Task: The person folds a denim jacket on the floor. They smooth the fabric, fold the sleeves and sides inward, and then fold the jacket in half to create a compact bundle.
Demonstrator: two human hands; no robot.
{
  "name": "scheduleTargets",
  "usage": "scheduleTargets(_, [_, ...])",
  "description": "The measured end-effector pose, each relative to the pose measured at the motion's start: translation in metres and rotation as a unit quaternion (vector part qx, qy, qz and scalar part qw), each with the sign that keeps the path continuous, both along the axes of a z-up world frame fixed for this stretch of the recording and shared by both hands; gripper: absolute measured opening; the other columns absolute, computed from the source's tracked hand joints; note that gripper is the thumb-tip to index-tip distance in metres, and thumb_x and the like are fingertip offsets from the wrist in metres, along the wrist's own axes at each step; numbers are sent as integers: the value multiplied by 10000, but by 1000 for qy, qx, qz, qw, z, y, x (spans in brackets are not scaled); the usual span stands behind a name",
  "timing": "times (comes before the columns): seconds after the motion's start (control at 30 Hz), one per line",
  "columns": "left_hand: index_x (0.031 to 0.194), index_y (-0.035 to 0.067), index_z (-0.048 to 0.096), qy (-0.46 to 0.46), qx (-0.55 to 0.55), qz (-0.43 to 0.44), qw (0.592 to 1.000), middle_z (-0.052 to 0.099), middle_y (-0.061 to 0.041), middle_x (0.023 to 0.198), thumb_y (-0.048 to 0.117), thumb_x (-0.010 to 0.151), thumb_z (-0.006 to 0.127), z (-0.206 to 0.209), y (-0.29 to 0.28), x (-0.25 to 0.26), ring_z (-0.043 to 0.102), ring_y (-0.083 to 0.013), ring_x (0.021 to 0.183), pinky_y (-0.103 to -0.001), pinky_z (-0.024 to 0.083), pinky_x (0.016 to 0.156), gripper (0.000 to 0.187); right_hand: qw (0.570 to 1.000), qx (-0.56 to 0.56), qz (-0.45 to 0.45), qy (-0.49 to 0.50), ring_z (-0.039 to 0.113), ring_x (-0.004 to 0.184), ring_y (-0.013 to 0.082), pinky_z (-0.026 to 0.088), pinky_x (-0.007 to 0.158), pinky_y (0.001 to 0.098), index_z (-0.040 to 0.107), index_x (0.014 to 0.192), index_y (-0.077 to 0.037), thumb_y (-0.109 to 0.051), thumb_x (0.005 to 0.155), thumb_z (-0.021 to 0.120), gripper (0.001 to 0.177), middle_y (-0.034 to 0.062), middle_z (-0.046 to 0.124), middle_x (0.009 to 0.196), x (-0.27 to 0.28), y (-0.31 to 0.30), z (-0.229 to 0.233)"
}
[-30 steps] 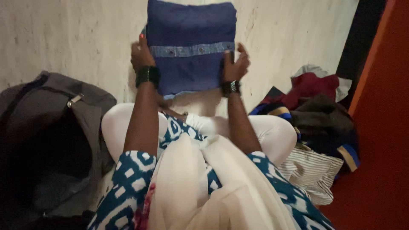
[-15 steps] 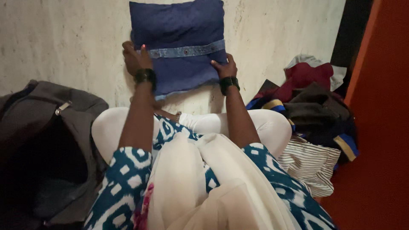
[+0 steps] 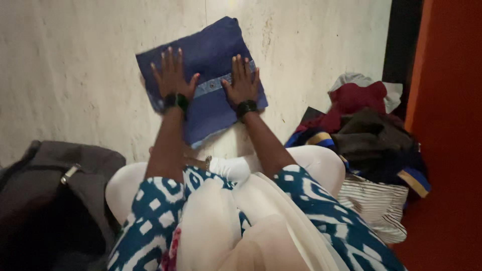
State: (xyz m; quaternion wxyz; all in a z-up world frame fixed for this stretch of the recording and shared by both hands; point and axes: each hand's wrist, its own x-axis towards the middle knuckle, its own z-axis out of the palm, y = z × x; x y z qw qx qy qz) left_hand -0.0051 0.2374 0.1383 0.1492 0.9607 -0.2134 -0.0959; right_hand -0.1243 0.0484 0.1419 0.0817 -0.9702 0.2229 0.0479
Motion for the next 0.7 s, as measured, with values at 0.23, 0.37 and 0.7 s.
scheduleTargets(0.23, [1672,200,116,30,25,79,996,59,-122,1741,679,961,567,-9,-16,-12,66,-323,1601,-654,-6,1233,969,986,98,134,-5,223,1524,261,172,1226,530,287,1610,-144,-561,1026,530,758,44,272,1665,25,-67,-35])
scheduleTargets(0.37, [1662,215,143,123,11,90,988,72,-101,1729,595,919,613,6,0,-34,82,-306,1590,-662,19,1221,958,879,372,-85,-285,618,1257,236,499,1129,395,630,1433,-83,-478,1067,679,541,115,647,1421,9,-146,-94])
scheduleTargets(0.7, [1354,182,565,118,-67,222,966,563,-135,1343,399,833,762,19,20,-158,501,-401,1294,-639,453,930,598,665,639,-363,-131,673,1038,280,544,800,416,609,1358,28,-472,762,871,821,211,690,1312,-77,-127,-70])
